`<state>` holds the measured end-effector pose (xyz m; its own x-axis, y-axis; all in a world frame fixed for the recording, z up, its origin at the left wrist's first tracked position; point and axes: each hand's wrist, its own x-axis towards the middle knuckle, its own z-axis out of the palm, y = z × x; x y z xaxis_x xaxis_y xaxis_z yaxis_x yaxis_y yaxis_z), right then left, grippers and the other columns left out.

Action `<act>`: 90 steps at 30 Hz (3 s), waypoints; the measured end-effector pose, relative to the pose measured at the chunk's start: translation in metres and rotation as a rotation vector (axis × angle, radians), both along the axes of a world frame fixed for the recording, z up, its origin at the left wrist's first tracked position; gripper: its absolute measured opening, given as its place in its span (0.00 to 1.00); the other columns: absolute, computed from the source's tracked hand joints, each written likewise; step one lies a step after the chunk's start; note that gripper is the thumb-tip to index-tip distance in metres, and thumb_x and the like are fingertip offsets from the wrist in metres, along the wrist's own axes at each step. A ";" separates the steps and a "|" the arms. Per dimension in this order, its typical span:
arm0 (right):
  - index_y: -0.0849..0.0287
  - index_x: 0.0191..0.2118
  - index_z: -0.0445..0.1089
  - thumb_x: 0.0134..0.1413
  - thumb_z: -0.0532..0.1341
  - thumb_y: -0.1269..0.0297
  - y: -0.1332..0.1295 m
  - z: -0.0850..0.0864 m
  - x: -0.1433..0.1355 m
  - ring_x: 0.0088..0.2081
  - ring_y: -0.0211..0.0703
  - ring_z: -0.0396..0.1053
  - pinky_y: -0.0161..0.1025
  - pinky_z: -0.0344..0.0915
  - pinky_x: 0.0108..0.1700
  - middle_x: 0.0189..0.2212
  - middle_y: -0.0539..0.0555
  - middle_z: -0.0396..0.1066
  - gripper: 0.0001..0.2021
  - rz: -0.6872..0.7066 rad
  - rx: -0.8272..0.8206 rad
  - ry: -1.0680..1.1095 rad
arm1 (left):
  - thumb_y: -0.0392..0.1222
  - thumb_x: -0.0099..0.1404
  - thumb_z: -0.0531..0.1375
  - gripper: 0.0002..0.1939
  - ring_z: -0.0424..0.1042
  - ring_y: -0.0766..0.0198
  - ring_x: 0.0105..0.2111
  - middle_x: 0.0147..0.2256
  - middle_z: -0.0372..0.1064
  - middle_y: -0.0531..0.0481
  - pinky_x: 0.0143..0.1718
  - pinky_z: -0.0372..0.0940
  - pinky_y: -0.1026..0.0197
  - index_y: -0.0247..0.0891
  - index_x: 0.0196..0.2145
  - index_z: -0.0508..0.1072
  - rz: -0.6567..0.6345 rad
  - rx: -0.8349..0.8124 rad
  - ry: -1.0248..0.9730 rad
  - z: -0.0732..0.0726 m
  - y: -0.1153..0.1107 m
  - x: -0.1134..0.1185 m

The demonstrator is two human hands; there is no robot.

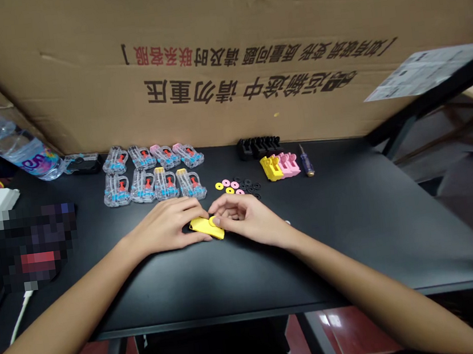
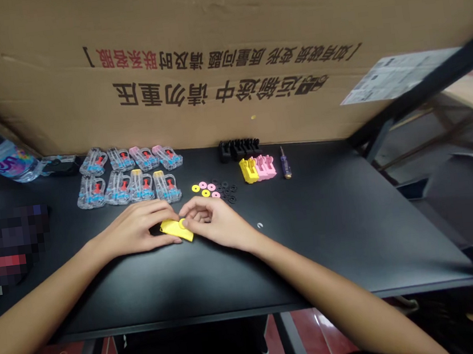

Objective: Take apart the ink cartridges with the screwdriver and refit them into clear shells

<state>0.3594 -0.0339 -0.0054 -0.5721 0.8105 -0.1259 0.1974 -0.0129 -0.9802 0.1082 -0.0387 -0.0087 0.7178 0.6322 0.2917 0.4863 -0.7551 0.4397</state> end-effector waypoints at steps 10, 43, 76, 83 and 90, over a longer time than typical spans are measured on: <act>0.58 0.37 0.77 0.56 0.73 0.51 -0.002 0.005 -0.004 0.27 0.38 0.70 0.38 0.70 0.32 0.26 0.48 0.74 0.15 -0.037 -0.048 -0.008 | 0.60 0.75 0.63 0.20 0.75 0.58 0.38 0.40 0.77 0.48 0.40 0.64 0.58 0.39 0.46 0.77 -0.010 0.022 0.013 0.000 0.000 0.001; 0.58 0.22 0.68 0.69 0.63 0.54 -0.002 0.010 0.010 0.20 0.33 0.56 0.36 0.52 0.25 0.17 0.45 0.62 0.23 -0.053 0.477 -0.218 | 0.54 0.70 0.65 0.16 0.70 0.66 0.25 0.28 0.73 0.55 0.28 0.56 0.61 0.40 0.33 0.73 0.033 0.007 0.021 0.009 -0.006 0.000; 0.54 0.54 0.73 0.59 0.72 0.43 0.009 0.012 0.016 0.53 0.55 0.80 0.51 0.79 0.54 0.51 0.59 0.80 0.25 -0.416 0.302 0.160 | 0.43 0.79 0.56 0.14 0.74 0.46 0.55 0.56 0.77 0.39 0.58 0.60 0.43 0.39 0.56 0.76 0.173 0.175 0.176 0.014 0.004 -0.009; 0.53 0.51 0.71 0.62 0.70 0.46 0.013 0.005 0.019 0.44 0.49 0.79 0.45 0.78 0.44 0.45 0.55 0.77 0.20 -0.388 0.382 0.109 | 0.55 0.75 0.62 0.22 0.72 0.46 0.57 0.57 0.75 0.40 0.59 0.57 0.45 0.40 0.59 0.74 0.125 0.127 0.136 0.018 -0.005 -0.003; 0.55 0.52 0.73 0.62 0.66 0.57 0.014 0.017 0.029 0.36 0.44 0.74 0.40 0.70 0.39 0.40 0.53 0.77 0.15 -0.080 0.621 -0.179 | 0.60 0.69 0.66 0.38 0.63 0.39 0.67 0.66 0.68 0.36 0.67 0.49 0.38 0.40 0.69 0.65 0.166 0.129 0.208 0.014 -0.002 -0.008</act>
<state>0.3886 -0.0200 0.0120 -0.5207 0.8023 0.2919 0.3800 0.5239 -0.7623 0.0999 -0.0404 0.0050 0.6606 0.7131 0.2347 0.6772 -0.7010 0.2237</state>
